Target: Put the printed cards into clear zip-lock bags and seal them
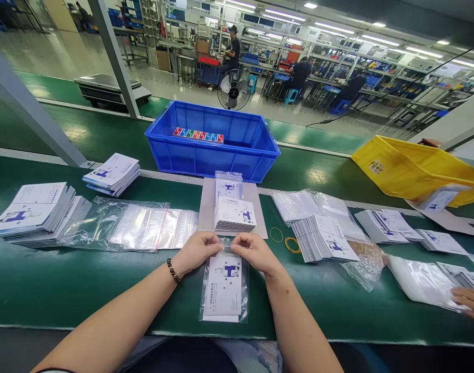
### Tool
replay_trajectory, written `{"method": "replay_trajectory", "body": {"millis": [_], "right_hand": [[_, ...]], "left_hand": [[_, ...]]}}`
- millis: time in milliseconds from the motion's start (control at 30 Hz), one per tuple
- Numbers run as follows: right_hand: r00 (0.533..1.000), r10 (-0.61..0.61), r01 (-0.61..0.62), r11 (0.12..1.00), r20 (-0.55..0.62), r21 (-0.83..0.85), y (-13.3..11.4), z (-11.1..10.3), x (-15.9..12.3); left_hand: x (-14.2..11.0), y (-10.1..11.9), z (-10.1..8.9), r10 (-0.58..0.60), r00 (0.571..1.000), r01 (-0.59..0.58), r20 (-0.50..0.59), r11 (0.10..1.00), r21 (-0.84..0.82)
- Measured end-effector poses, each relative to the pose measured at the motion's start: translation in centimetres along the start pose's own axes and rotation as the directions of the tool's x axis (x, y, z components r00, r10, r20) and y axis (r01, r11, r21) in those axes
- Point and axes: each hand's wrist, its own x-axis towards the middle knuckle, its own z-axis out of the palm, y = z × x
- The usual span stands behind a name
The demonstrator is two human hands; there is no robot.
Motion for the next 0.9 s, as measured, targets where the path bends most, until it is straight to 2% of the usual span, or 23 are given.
{"method": "replay_trajectory", "body": {"millis": [167,367,633,767,900], "right_hand": [[0.997,-0.032,0.031,0.999,-0.072,-0.015,-0.1,-0.1,0.0],[0.997,0.051,-0.048,0.998,-0.06,0.041,0.2,-0.6,0.1],[0.996,-0.021,0.016,0.998,-0.082,-0.063,0.1,-0.3,0.0],[0.999,-0.011,0.009,0.999,-0.045,-0.035,-0.1,0.2,0.0],[0.998,-0.059,0.055,0.994,-0.034,-0.095,-0.3,0.7,0.0]], "left_hand": [[0.0,-0.2,-0.4,-0.031,0.999,0.034,0.033,0.997,-0.071],[0.1,-0.5,-0.7,0.011,1.0,-0.011,-0.006,0.997,-0.079],[0.1,-0.3,-0.4,0.013,1.0,-0.013,0.004,0.997,-0.08],[0.0,-0.1,-0.1,0.021,1.0,-0.021,-0.004,1.0,0.015],[0.0,0.0,0.0,0.031,0.999,-0.03,-0.021,0.998,0.059]]}}
